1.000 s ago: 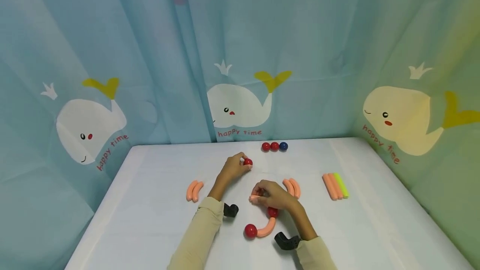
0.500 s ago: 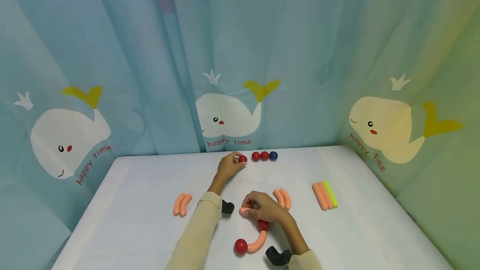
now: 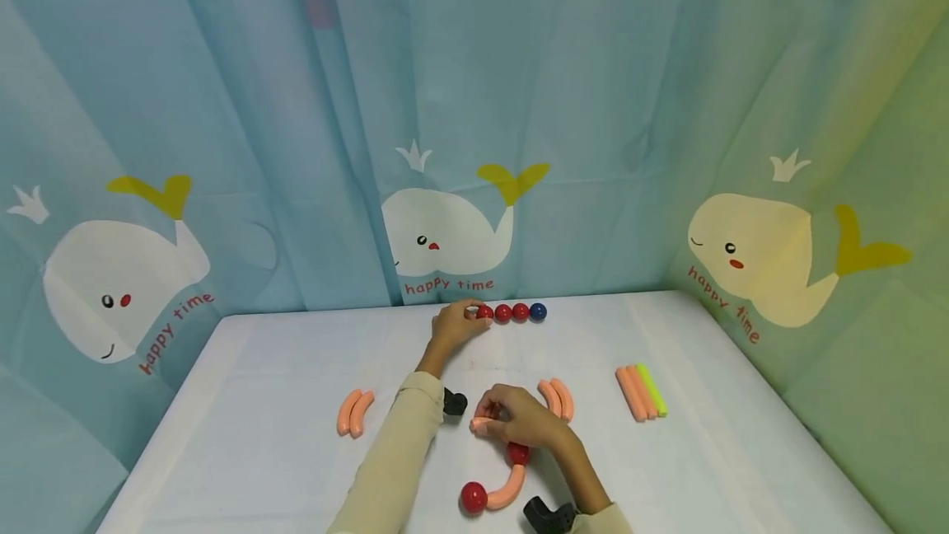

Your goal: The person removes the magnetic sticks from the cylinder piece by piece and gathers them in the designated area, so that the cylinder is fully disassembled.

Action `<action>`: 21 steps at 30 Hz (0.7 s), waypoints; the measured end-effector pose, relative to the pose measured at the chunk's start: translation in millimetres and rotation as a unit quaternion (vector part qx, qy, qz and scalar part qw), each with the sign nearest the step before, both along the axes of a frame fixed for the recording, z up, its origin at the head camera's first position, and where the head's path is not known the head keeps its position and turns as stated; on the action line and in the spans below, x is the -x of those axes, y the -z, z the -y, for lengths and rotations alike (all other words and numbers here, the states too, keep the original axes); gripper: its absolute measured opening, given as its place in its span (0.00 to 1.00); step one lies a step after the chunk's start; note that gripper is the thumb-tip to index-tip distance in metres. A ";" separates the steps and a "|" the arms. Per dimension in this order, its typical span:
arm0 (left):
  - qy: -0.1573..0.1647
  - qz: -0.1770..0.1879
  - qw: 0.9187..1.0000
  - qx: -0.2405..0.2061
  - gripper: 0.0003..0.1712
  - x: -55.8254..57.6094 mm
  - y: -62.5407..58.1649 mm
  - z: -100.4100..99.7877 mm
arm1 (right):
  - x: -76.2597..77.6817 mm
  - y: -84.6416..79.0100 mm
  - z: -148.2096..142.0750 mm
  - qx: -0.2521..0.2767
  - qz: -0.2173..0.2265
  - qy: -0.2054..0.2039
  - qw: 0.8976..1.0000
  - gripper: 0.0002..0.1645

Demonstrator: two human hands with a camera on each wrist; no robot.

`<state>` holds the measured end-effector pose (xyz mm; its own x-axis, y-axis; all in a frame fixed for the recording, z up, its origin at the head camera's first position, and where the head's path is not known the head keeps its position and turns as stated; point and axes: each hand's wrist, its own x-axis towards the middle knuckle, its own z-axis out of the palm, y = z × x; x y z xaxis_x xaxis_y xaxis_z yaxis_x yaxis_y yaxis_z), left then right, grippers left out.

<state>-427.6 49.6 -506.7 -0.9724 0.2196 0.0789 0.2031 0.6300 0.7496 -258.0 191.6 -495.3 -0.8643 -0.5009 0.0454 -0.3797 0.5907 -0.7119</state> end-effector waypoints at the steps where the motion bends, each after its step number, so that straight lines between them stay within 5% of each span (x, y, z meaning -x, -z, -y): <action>1: 0.000 0.000 1.000 0.002 0.22 0.3 -0.3 -0.6 | -0.1 0.3 -0.2 0.000 0.001 0.000 1.000 0.06; 21: 0.004 -0.010 1.000 0.002 0.28 5.6 1.9 -2.4 | -0.4 -3.1 -0.1 -0.007 0.006 0.009 1.000 0.06</action>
<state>-433.2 52.1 -508.6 -0.9688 0.2278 0.0977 0.2234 0.6316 0.7424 -257.6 191.7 -492.2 -0.8737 -0.4856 0.0285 -0.3608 0.6076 -0.7075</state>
